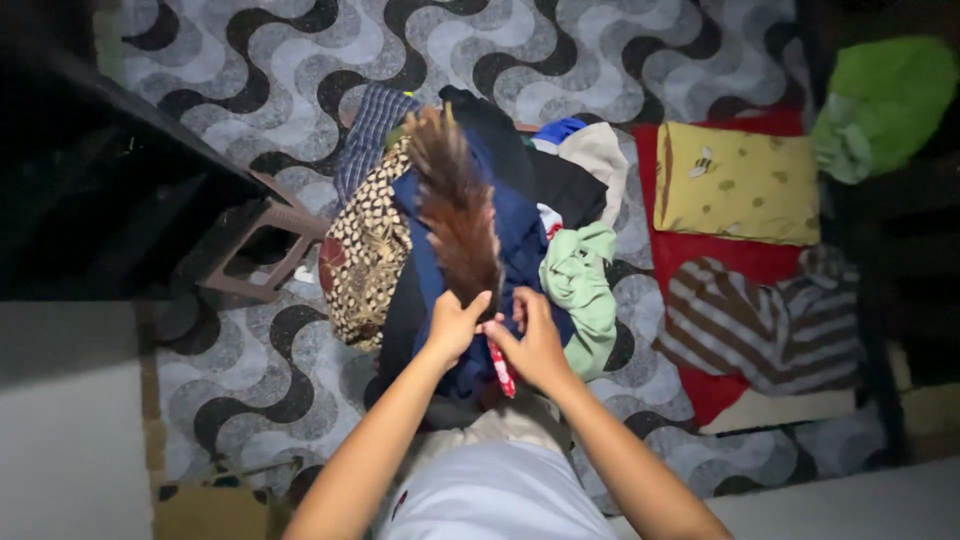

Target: The person uses a feather duster to wipe the top and sides of a black plastic storage unit. They repeatedly move the duster across the surface and edges, occasionally adjusting their grip, while clothes remain piled on a nearby chair.

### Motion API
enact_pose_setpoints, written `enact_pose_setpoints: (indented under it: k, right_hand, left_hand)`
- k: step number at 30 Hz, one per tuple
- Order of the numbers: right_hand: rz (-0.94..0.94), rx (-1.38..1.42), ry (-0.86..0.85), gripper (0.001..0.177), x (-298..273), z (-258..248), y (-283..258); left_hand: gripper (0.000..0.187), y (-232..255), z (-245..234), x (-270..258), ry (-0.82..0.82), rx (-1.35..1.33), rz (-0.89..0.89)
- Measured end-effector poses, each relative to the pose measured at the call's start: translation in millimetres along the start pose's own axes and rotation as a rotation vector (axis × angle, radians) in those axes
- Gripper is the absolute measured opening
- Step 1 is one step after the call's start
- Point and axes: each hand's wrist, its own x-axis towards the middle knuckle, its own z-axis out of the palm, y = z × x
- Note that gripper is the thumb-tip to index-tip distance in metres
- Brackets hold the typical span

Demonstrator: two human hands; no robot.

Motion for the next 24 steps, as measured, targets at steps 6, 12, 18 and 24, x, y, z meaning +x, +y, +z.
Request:
enact_pose_setpoints:
  k: [6,12,18,24]
  right_hand:
    - [0.259,-0.013,-0.005,0.024,-60.5,34.7,31.5]
    - [0.386,-0.283,0.337,0.033,-57.0,18.6,64.4]
    - [0.190,-0.559,0.274,0.034,-97.8,43.1,9.2]
    - [0.258,-0.525,0.365,0.035,-117.1,74.2,-18.7]
  left_hand:
    - [0.054,-8.5,-56.7,-38.5,-0.145,0.707,0.622]
    - [0.080,-0.5,-154.3,-94.0,-0.287,1.523,0.604]
    - [0.074,-72.0,-220.3,-74.6,-0.353,1.451,0.472]
    - [0.072,-93.9,-259.0,-94.7,-0.323,1.370,0.558]
